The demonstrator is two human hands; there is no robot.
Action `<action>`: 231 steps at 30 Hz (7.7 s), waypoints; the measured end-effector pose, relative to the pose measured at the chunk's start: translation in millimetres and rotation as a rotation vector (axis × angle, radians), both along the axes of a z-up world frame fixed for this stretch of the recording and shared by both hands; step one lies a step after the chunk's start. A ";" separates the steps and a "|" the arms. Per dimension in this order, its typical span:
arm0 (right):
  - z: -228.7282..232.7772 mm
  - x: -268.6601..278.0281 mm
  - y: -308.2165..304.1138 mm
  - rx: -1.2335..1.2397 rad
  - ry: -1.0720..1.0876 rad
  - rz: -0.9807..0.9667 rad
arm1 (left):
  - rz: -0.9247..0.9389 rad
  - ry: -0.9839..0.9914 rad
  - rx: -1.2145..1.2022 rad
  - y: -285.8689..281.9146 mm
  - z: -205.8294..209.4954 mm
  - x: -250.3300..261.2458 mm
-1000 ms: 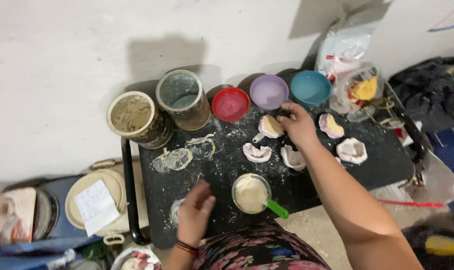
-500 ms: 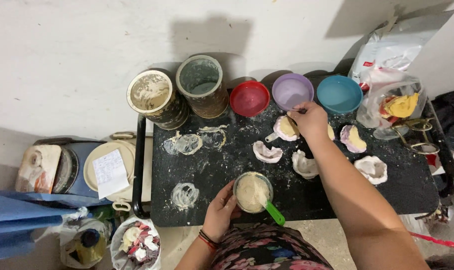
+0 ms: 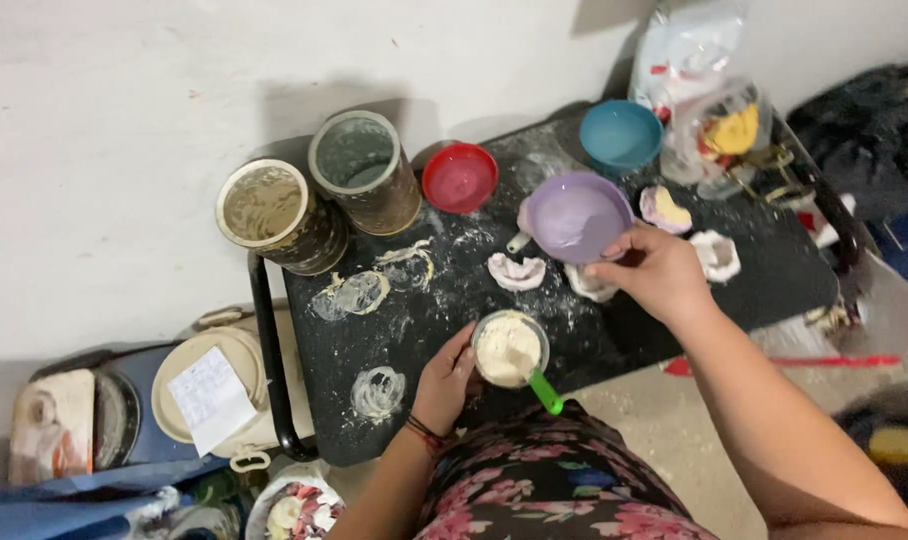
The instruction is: Filling dental impressions with mixed dental stone using a spatula at a laboratory bench
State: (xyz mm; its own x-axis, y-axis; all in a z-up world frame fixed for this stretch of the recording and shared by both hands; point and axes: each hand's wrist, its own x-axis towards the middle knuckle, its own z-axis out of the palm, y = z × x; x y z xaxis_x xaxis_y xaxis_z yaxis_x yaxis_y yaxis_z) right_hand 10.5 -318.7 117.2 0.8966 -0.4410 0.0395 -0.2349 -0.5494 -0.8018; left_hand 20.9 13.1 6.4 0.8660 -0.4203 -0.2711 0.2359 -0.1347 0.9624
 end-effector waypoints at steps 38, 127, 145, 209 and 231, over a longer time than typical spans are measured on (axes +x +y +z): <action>-26.3 -141.7 71.5 -0.186 -0.059 -0.059 | -0.311 -0.026 -0.011 45.8 11.6 -39.0; -20.9 -79.8 110.1 0.036 -0.104 0.268 | -0.529 -0.367 0.445 -15.7 69.4 21.3; -14.5 -44.5 120.1 -0.163 -0.081 0.615 | -0.505 -0.236 0.477 -16.7 84.9 16.7; -6.4 -43.3 93.5 -0.224 -0.010 0.700 | -0.457 -0.187 0.481 -21.6 61.8 19.6; -78.5 152.5 -22.9 0.232 0.074 -0.058 | -0.198 -0.120 0.522 42.2 83.7 -43.2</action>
State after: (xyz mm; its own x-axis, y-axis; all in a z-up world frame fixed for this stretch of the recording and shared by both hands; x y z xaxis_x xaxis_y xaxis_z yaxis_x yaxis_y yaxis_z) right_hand 163.0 -341.7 38.6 0.8663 -0.4813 -0.1338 -0.3234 -0.3363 -0.8845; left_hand -22.3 55.3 90.2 0.8218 -0.4144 -0.3910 0.0507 -0.6304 0.7746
